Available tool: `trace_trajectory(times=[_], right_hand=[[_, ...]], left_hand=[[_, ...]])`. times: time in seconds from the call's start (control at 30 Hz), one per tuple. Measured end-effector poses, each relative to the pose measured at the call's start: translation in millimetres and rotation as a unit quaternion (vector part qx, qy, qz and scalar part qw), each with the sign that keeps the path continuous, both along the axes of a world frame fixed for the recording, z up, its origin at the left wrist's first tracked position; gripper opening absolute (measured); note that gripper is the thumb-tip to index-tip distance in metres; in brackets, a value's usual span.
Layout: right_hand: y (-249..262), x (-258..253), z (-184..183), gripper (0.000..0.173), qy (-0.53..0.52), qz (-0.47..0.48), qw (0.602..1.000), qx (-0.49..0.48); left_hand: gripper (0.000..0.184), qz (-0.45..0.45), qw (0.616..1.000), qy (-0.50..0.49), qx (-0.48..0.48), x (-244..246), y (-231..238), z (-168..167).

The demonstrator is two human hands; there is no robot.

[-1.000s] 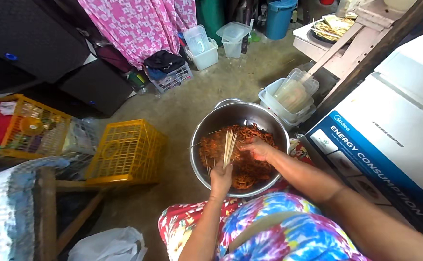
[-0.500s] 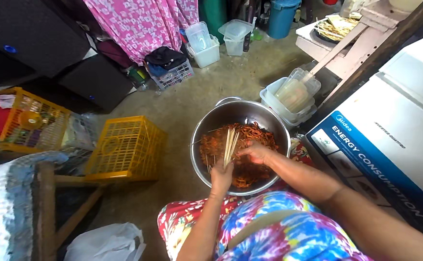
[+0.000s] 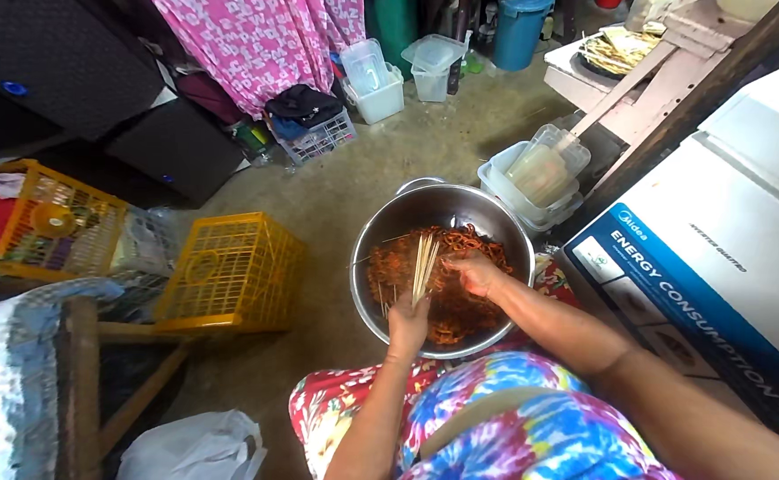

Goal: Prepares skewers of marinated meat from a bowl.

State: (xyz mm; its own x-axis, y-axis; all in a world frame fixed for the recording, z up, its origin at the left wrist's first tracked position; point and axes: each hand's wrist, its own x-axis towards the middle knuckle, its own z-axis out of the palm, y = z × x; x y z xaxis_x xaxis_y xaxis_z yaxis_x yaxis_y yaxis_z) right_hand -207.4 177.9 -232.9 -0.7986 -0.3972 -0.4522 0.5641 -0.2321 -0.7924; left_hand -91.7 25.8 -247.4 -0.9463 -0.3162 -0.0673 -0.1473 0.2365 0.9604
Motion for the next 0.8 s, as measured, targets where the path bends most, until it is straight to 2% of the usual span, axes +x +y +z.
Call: trace_trajectory(times=[0.3,0.4,0.47,0.53,0.67,0.8], right_hand=[[-4.4,0.6,2.0,0.017,-0.029,0.014,0.999,0.018],[5.3,-8.2,-3.9,0.025,0.055,0.026,0.993,0.105],[14.4,-18.1,-13.9,0.022,0.164,0.036,0.957,0.237],[18.8,-22.3,-20.3,0.019,0.224,0.095,0.907,0.344],[4.5,-17.4,-14.2,0.026,0.256,0.293,0.782,0.487],[-13.2,-6.2,-9.9,0.036,0.232,0.367,0.713,0.551]], left_hand=[[0.012,0.009,1.000,-0.013,-0.002,0.0,0.3,1.4],[0.012,0.053,0.999,0.005,0.002,0.4,-0.4,-2.5],[0.014,0.079,0.997,0.013,0.009,-0.2,-1.1,-2.8],[0.014,0.085,0.996,0.018,0.011,-0.2,-0.3,-3.7],[0.014,0.085,0.996,0.015,0.020,0.0,-0.1,-3.6],[0.012,0.078,0.997,0.020,0.010,0.6,0.1,-2.7]])
